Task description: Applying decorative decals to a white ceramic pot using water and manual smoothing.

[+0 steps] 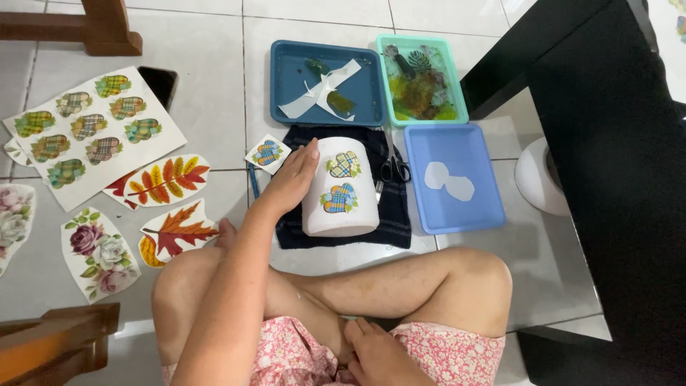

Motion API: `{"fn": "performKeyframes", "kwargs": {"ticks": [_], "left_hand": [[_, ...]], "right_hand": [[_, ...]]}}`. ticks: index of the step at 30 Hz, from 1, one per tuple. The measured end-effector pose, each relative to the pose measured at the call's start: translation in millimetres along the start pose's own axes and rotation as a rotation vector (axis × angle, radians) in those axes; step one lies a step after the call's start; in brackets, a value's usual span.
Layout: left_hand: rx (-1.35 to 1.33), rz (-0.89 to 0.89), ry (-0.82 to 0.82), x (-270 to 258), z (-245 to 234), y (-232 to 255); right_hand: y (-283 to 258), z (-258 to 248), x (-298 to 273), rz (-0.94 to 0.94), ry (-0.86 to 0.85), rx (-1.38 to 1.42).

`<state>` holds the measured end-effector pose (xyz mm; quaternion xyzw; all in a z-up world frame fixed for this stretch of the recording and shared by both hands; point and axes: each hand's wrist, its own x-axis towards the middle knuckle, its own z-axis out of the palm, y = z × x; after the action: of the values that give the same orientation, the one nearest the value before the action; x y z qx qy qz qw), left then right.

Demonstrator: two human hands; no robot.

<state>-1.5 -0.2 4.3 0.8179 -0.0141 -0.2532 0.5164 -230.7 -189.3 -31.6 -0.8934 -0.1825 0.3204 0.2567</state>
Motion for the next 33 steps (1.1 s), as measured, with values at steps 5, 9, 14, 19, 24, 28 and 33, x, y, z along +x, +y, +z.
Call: {"fn": "performKeyframes", "kwargs": {"ticks": [5, 9, 14, 19, 24, 28, 33], "left_hand": [[0.003, 0.009, 0.003, 4.7, 1.0, -5.2], [0.025, 0.032, 0.005, 7.1, 1.6, -8.0], [0.024, 0.018, 0.005, 5.8, 1.8, -7.0], [0.027, 0.032, 0.008, 6.3, 1.6, -8.6], [0.036, 0.019, 0.008, 6.1, 1.8, -6.4], [0.043, -0.019, 0.002, 1.4, 0.6, -0.7], [0.139, 0.040, 0.040, 0.7, -1.5, -2.7]], "right_hand": [[-27.2, -17.6, 2.9, -0.004, 0.016, 0.028], [-21.5, -15.5, 5.7, -0.050, 0.050, 0.058], [-0.5, -7.2, 2.4, -0.036, 0.047, 0.018], [-2.0, -26.6, -3.1, -0.007, -0.067, 0.000], [-5.5, -73.4, 6.2, -0.374, 0.244, 0.218], [23.9, -106.6, 24.4, -0.225, 0.374, 0.292], [91.0, -159.4, 88.3, -0.261, 0.858, 0.439]]}}
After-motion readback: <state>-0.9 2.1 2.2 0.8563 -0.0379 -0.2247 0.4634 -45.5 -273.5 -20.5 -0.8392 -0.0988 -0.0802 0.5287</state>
